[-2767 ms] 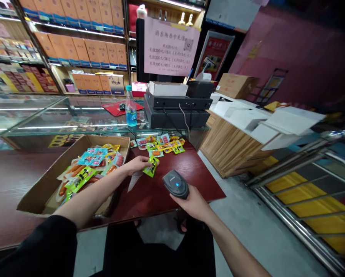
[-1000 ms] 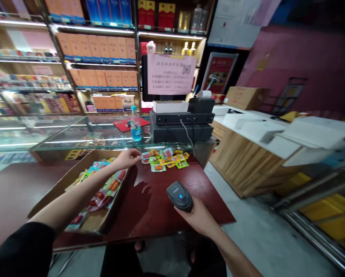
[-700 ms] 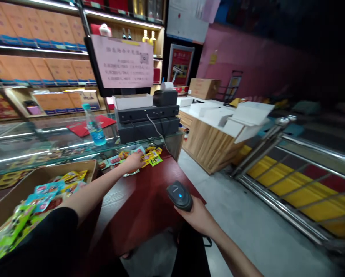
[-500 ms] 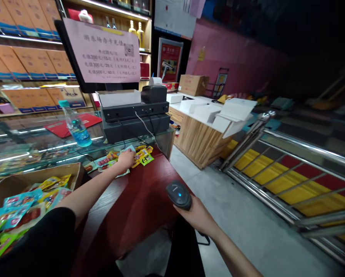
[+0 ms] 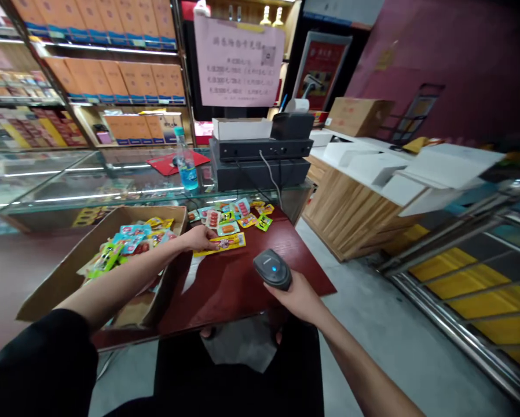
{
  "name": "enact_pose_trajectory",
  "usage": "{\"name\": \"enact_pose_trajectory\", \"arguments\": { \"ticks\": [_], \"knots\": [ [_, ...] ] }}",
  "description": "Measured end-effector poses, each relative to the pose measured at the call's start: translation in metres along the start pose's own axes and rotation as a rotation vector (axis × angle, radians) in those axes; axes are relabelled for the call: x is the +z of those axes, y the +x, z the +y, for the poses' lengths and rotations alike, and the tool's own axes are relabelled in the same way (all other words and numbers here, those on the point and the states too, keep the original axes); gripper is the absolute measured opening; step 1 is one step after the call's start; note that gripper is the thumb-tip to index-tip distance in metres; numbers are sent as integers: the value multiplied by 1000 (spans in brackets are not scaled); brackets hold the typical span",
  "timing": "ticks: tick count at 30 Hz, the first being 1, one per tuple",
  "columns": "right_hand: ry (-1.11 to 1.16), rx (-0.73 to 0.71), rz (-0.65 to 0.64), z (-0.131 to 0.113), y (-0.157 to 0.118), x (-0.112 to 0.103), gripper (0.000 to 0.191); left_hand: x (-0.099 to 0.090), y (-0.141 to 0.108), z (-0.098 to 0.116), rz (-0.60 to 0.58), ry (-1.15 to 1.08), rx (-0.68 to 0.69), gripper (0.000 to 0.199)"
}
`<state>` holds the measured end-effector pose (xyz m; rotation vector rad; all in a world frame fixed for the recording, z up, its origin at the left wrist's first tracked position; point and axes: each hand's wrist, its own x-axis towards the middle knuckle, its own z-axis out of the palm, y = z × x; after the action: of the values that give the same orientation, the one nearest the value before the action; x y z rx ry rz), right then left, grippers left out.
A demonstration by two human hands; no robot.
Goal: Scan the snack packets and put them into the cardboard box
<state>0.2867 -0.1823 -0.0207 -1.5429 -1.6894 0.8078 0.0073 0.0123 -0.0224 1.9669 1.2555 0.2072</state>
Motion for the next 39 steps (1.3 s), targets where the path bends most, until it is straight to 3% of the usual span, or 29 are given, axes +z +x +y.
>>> {"name": "enact_pose_trajectory", "arguments": {
  "ticks": [3, 7, 20, 25, 32, 36, 39],
  "knots": [
    [-27, -20, -46, -12, 1, 11, 28, -1, -31, -8, -61, -46, -22, 50],
    [-28, -55, -70, -23, -1, 18, 28, -3, -50, -9, -39, -42, -30, 51],
    [-32, -36, -51, -25, -8, 17, 28, -7, -57, 6, -31, -27, 9, 51],
    [0, -69, -101, -22, 1, 30, 30, -46, -85, -7, 96, -19, -6, 47],
    [34, -184, -185, -30, 25, 55, 36, -122, -178, -49, 349, -169, -213, 56],
    [51, -242, -233, -33, 33, 61, 34, -139, -215, -62, 497, -176, -274, 52],
    [65, -244, -227, -31, 33, 60, 35, -136, -211, -64, 481, -168, -260, 52]
  ]
}}
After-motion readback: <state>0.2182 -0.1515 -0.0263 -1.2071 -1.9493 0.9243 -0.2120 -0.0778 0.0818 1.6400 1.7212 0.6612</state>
